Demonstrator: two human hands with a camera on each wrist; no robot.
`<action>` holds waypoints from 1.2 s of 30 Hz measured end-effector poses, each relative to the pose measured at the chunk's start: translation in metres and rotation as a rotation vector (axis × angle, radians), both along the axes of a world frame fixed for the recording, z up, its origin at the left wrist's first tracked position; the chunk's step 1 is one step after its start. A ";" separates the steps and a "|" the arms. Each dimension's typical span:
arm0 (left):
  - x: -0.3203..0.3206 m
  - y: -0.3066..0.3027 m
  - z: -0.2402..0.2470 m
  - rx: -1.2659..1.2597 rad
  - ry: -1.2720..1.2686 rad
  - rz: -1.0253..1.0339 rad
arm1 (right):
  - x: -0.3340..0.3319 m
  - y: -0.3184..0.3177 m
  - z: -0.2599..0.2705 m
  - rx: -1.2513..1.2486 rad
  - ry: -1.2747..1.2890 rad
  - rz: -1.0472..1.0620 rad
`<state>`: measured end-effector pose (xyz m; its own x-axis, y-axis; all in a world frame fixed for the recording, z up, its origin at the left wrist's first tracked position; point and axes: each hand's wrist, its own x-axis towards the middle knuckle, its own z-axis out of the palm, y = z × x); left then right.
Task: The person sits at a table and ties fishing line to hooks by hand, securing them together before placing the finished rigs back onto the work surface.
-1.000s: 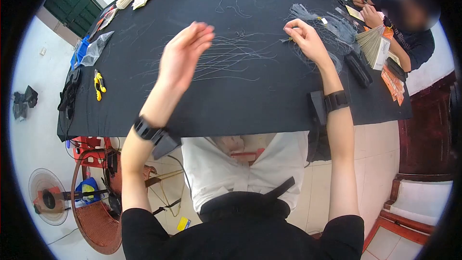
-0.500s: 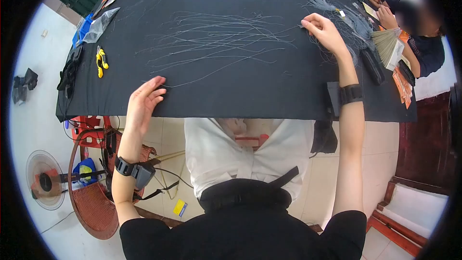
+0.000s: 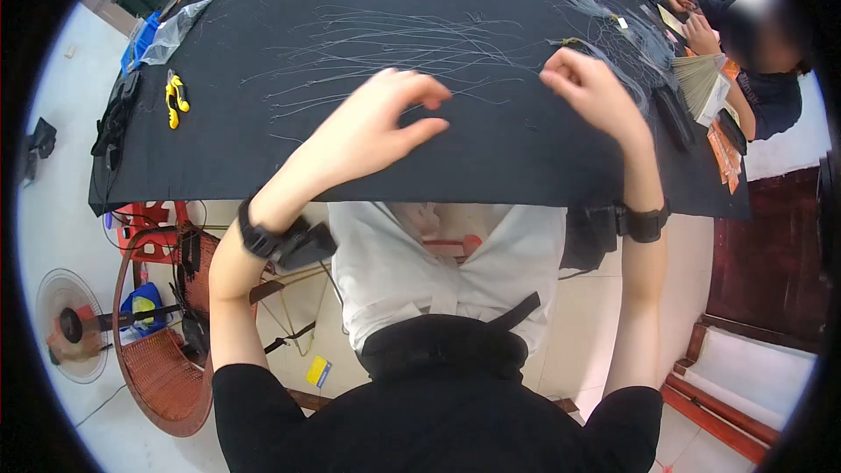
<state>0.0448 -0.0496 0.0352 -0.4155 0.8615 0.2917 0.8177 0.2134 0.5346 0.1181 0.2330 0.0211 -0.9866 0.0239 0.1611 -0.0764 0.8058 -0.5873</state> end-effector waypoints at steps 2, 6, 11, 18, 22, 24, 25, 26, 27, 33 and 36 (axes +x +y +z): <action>-0.008 0.029 -0.010 -0.146 0.108 -0.014 | 0.007 -0.008 -0.010 -0.005 -0.049 -0.020; -0.024 0.067 -0.031 -0.149 0.190 0.053 | 0.009 -0.011 -0.028 -0.062 -0.023 -0.096; -0.039 0.094 -0.047 -0.074 0.157 0.016 | -0.007 -0.010 -0.034 -0.017 -0.043 -0.113; -0.046 0.119 -0.060 -0.156 0.111 0.011 | -0.013 -0.009 -0.040 -0.006 -0.037 -0.143; -0.047 0.117 -0.066 -0.095 0.168 -0.016 | -0.011 -0.011 -0.036 -0.015 -0.046 -0.153; -0.048 0.115 -0.066 -0.035 0.166 -0.027 | -0.011 -0.012 -0.034 0.000 -0.052 -0.145; -0.046 0.113 -0.064 -0.009 0.150 -0.033 | -0.011 -0.012 -0.034 0.007 -0.056 -0.141; -0.044 0.111 -0.063 0.015 0.133 -0.038 | -0.011 -0.011 -0.035 0.006 -0.040 -0.132; -0.043 0.109 -0.063 0.039 0.127 -0.039 | -0.012 -0.011 -0.036 0.005 -0.024 -0.123; -0.036 0.105 -0.053 0.067 -0.076 -0.027 | -0.011 -0.018 -0.030 -0.103 -0.013 -0.081; -0.037 0.103 -0.055 0.125 -0.151 -0.043 | -0.003 -0.020 -0.027 -0.079 0.005 -0.113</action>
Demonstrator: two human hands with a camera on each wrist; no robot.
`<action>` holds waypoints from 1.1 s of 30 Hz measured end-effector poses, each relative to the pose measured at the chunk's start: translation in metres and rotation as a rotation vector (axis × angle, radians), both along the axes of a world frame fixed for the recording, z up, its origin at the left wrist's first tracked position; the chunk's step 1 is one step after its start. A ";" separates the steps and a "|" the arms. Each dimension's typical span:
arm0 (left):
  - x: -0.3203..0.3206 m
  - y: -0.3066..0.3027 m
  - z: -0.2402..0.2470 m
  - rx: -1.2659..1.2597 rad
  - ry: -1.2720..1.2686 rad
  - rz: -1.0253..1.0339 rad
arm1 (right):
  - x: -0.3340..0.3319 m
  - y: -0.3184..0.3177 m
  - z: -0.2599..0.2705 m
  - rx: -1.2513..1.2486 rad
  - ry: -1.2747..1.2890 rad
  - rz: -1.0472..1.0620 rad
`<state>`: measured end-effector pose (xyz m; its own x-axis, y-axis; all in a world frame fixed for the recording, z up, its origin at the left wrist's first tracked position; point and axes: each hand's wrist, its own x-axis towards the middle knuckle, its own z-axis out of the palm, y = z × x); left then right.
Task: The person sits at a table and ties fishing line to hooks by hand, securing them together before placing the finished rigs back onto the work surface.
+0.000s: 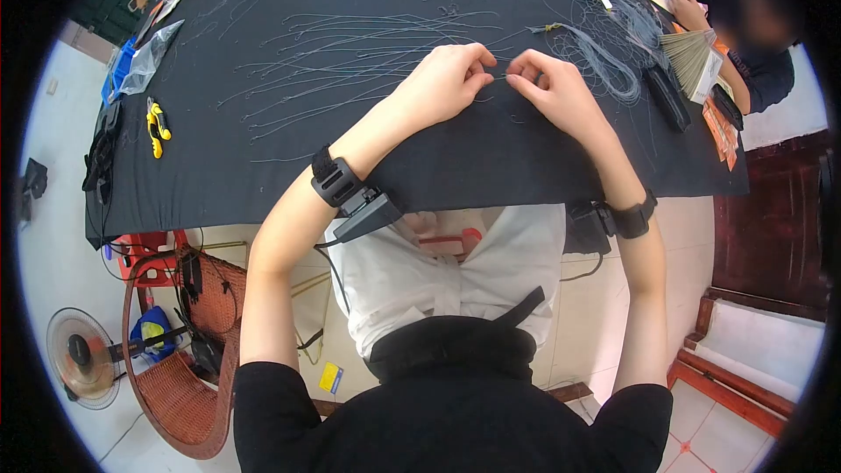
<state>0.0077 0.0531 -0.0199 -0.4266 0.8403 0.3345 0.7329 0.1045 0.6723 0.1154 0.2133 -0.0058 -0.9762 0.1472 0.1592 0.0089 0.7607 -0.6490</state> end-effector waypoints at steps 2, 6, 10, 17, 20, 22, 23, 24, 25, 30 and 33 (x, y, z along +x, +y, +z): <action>-0.001 -0.004 0.000 0.027 0.041 0.002 | 0.013 -0.003 0.004 0.027 -0.011 -0.002; 0.003 -0.008 0.011 -0.042 -0.035 0.026 | 0.040 -0.013 0.013 0.005 -0.095 0.052; 0.007 -0.007 0.013 -0.012 -0.156 0.034 | 0.038 -0.015 0.003 0.035 -0.123 0.080; -0.001 -0.022 0.011 0.055 -0.375 0.038 | 0.022 -0.011 0.020 0.031 -0.187 0.245; -0.008 -0.027 0.011 0.125 -0.405 0.048 | 0.005 -0.006 0.036 -0.163 -0.131 0.329; -0.010 -0.027 0.011 0.178 -0.408 0.059 | -0.008 -0.010 0.053 -0.361 -0.220 0.263; -0.009 -0.028 0.011 0.199 -0.403 0.075 | -0.018 -0.006 0.051 -0.492 -0.238 0.301; -0.009 -0.030 0.011 0.221 -0.395 0.091 | -0.025 -0.004 0.048 -0.575 -0.253 0.333; -0.011 -0.032 0.012 0.202 -0.377 0.100 | -0.032 -0.002 0.044 -0.658 -0.271 0.365; -0.017 -0.034 0.011 0.247 -0.390 0.127 | -0.039 -0.009 0.022 -0.787 -0.305 0.327; -0.014 -0.033 0.009 0.223 -0.345 0.086 | -0.039 -0.010 0.014 -0.784 -0.275 0.302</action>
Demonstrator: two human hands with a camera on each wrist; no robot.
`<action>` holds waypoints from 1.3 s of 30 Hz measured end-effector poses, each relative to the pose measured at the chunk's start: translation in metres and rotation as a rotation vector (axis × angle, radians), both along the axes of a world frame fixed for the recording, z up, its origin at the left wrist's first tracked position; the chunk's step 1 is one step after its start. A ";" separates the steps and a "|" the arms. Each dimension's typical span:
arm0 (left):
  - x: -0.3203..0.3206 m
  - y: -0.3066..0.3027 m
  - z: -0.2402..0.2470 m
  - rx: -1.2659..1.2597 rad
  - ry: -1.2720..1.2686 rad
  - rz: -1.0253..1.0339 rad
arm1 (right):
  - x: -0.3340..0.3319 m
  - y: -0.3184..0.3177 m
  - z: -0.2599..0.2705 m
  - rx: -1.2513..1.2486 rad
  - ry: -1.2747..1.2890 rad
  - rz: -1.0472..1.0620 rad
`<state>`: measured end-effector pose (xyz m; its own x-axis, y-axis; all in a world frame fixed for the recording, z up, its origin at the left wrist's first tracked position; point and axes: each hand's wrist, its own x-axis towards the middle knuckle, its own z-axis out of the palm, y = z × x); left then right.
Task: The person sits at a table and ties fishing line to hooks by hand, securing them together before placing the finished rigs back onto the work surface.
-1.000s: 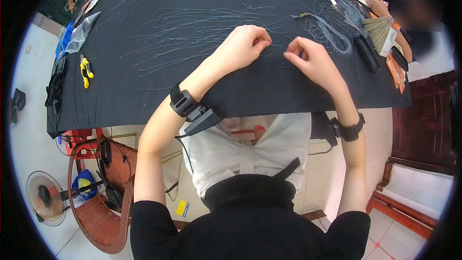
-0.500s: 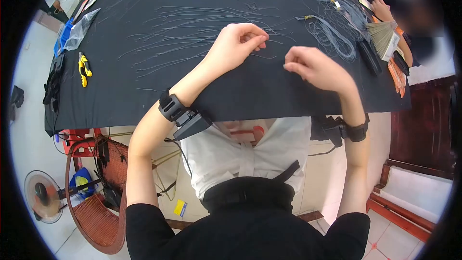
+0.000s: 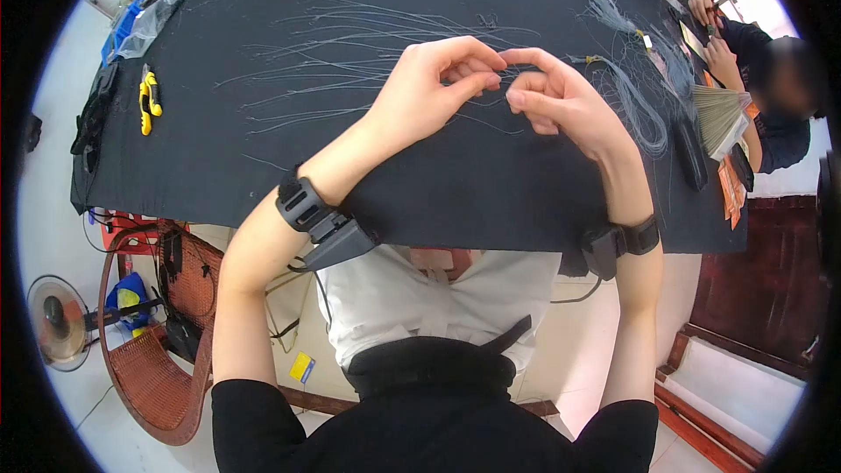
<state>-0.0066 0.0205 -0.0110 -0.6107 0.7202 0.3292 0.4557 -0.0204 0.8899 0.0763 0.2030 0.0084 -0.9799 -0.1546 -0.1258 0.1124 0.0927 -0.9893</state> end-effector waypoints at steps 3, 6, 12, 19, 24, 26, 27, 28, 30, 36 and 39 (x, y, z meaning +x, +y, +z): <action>0.000 -0.001 0.001 -0.044 0.055 -0.016 | -0.001 0.003 -0.004 -0.059 -0.002 -0.007; -0.002 -0.002 0.001 -0.064 0.090 -0.017 | -0.003 0.003 -0.007 -0.069 -0.017 0.002; 0.000 -0.002 0.003 -0.088 0.120 -0.018 | -0.003 0.004 -0.011 -0.105 -0.018 -0.010; 0.000 -0.002 0.002 -0.097 0.141 -0.026 | -0.004 0.002 -0.014 -0.138 -0.026 -0.015; -0.001 -0.001 -0.001 -0.085 0.143 -0.026 | -0.005 0.002 -0.015 -0.142 -0.023 -0.015; 0.000 -0.001 -0.001 -0.099 0.130 -0.016 | -0.005 0.003 -0.015 -0.155 -0.028 -0.027; 0.000 -0.001 -0.001 -0.106 0.124 -0.011 | -0.006 0.003 -0.015 -0.157 -0.023 -0.034; 0.000 -0.001 0.000 -0.131 0.122 -0.014 | -0.006 0.004 -0.017 -0.160 -0.018 -0.041; 0.002 -0.002 0.002 -0.180 0.119 -0.018 | -0.006 0.004 -0.017 -0.163 -0.009 -0.043; 0.001 -0.002 -0.001 -0.196 0.064 -0.024 | -0.005 0.003 -0.016 -0.150 -0.001 -0.032; 0.001 -0.002 0.000 -0.202 0.005 -0.038 | -0.004 0.002 -0.016 -0.150 -0.007 -0.033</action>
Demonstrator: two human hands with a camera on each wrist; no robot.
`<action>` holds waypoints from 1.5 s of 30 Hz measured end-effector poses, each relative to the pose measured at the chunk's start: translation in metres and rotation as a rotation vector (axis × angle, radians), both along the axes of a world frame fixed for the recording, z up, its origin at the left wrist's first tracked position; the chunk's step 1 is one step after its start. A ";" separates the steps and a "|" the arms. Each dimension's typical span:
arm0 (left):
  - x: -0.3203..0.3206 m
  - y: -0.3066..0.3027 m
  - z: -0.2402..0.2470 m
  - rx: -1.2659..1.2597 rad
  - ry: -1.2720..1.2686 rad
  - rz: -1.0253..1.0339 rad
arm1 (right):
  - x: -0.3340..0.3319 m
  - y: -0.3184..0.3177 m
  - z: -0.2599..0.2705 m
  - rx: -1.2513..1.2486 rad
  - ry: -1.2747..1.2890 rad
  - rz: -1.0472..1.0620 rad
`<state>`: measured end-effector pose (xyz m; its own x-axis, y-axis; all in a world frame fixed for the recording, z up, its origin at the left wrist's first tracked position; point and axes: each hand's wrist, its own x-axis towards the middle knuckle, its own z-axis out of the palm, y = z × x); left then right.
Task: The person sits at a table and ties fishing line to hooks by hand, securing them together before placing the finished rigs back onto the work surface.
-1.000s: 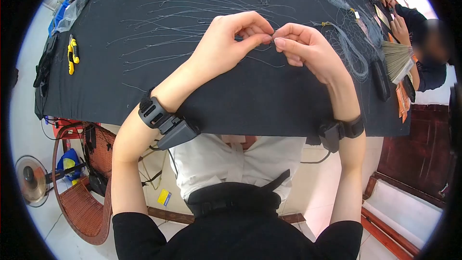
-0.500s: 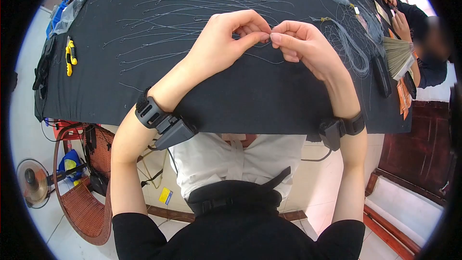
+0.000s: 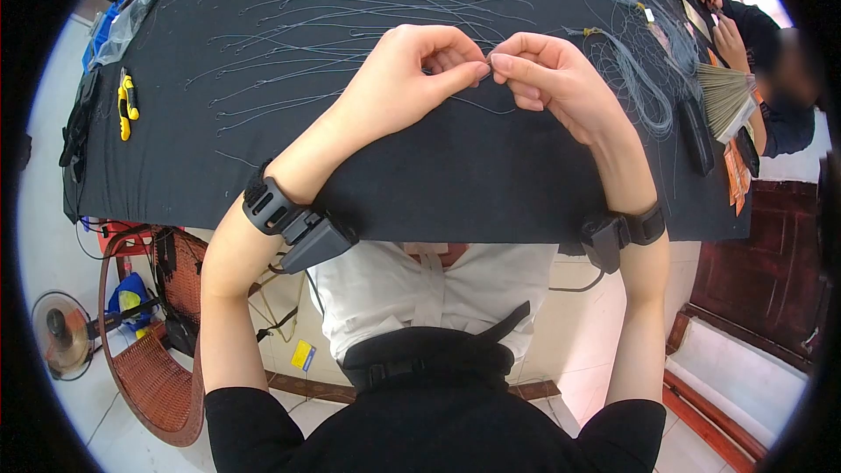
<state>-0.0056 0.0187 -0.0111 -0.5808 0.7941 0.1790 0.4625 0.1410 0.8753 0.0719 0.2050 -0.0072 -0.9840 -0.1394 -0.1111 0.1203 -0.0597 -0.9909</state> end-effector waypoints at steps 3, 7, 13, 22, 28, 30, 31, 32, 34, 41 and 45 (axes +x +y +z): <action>-0.001 0.002 -0.006 0.125 -0.010 0.011 | 0.001 0.000 0.000 -0.007 -0.006 -0.006; 0.001 0.001 -0.003 0.154 -0.168 0.009 | 0.001 -0.001 0.000 -0.004 0.006 -0.027; 0.000 -0.001 -0.001 0.135 -0.248 0.065 | 0.001 -0.001 0.000 0.034 0.023 -0.036; 0.000 -0.001 -0.003 0.099 -0.186 0.097 | 0.002 -0.003 0.001 0.153 0.071 -0.076; 0.002 0.000 -0.002 0.142 -0.209 0.086 | 0.001 -0.001 -0.001 0.170 0.097 -0.105; 0.002 0.000 -0.003 0.152 -0.203 0.084 | 0.001 0.000 -0.001 0.156 0.093 -0.105; 0.001 0.000 -0.004 0.134 -0.160 0.092 | 0.001 0.000 -0.001 0.146 0.086 -0.102; 0.000 0.000 -0.005 0.116 -0.118 0.099 | 0.001 0.000 -0.001 0.135 0.080 -0.099; 0.000 0.000 -0.005 0.101 -0.033 0.118 | 0.001 0.000 0.000 0.131 0.076 -0.101; 0.002 0.000 -0.004 0.113 0.018 0.158 | 0.002 -0.002 0.000 0.146 0.069 -0.083; 0.003 -0.001 -0.004 0.099 -0.063 0.155 | 0.002 -0.004 0.001 0.159 0.073 -0.087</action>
